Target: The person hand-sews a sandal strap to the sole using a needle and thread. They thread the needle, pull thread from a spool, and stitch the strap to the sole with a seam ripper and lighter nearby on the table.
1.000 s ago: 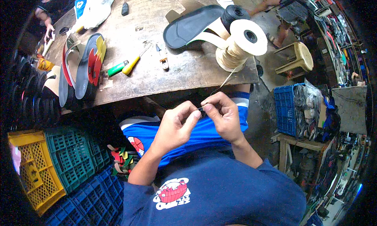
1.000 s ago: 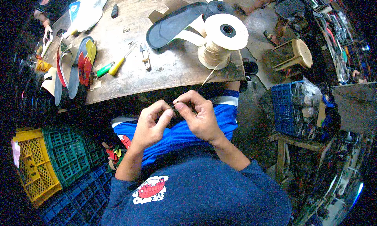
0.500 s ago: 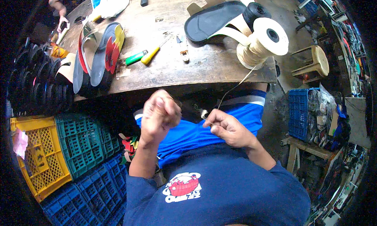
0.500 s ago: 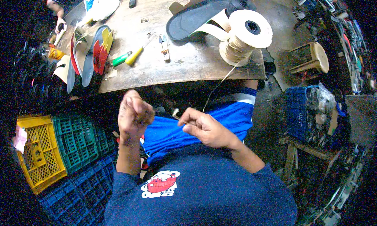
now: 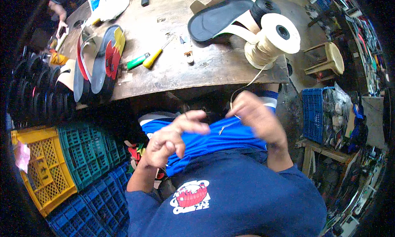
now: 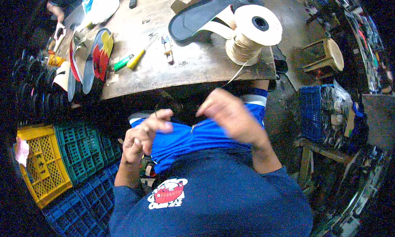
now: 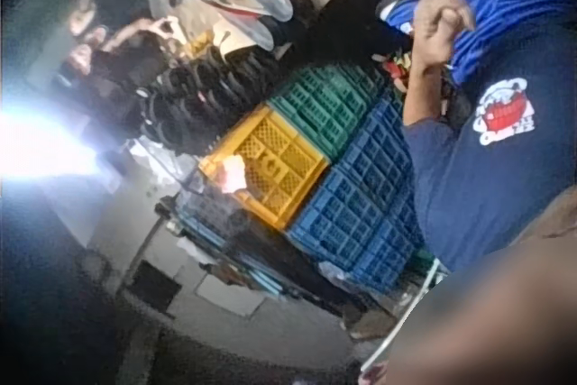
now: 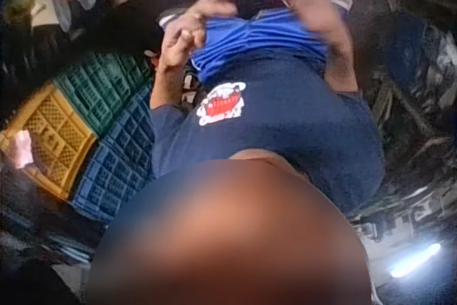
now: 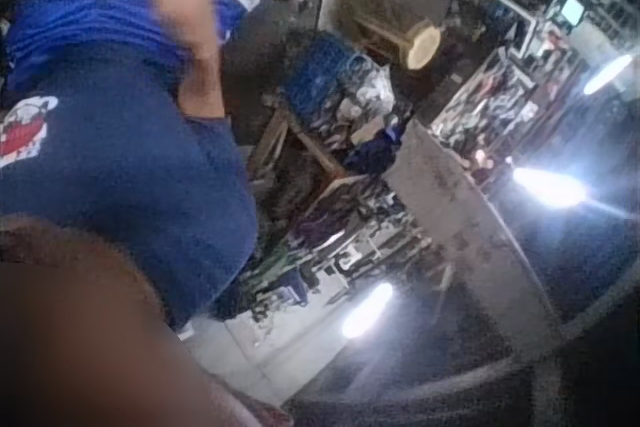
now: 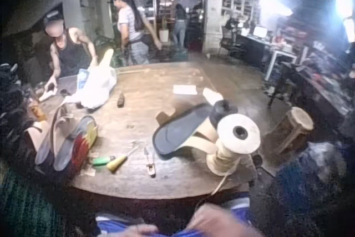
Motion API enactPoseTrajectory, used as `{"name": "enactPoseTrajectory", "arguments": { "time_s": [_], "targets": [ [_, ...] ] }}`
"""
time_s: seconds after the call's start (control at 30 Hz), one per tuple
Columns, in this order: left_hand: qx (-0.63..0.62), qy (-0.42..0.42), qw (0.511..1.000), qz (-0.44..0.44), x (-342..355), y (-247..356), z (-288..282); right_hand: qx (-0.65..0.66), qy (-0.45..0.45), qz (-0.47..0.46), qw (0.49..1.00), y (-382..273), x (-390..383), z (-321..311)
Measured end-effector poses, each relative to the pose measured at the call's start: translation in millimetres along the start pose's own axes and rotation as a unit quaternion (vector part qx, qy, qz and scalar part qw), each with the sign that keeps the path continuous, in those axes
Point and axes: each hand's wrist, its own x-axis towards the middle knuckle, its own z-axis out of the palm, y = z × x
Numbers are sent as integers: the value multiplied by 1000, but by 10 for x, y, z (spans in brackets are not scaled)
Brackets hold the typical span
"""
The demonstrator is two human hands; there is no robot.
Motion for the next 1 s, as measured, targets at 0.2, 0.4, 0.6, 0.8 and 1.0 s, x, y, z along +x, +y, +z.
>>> {"name": "enactPoseTrajectory", "arguments": {
  "time_s": [0.2,0.4,0.6,0.8,1.0],
  "targets": [
    [-369,30,909,-192,-102,259,247,-154,-236,-116,952,-87,-249,333],
    [-205,-80,901,-374,-93,532,277,-119,-416,-70,899,-131,-366,177],
    [-179,-107,906,-369,31,594,363,-87,-396,-86,910,-154,-450,114],
    [-185,-149,904,-355,10,556,367,-42,-390,-72,917,-128,-587,112],
    [-306,-92,902,-290,162,182,246,-6,-333,-4,943,0,-613,16]
  ]
}}
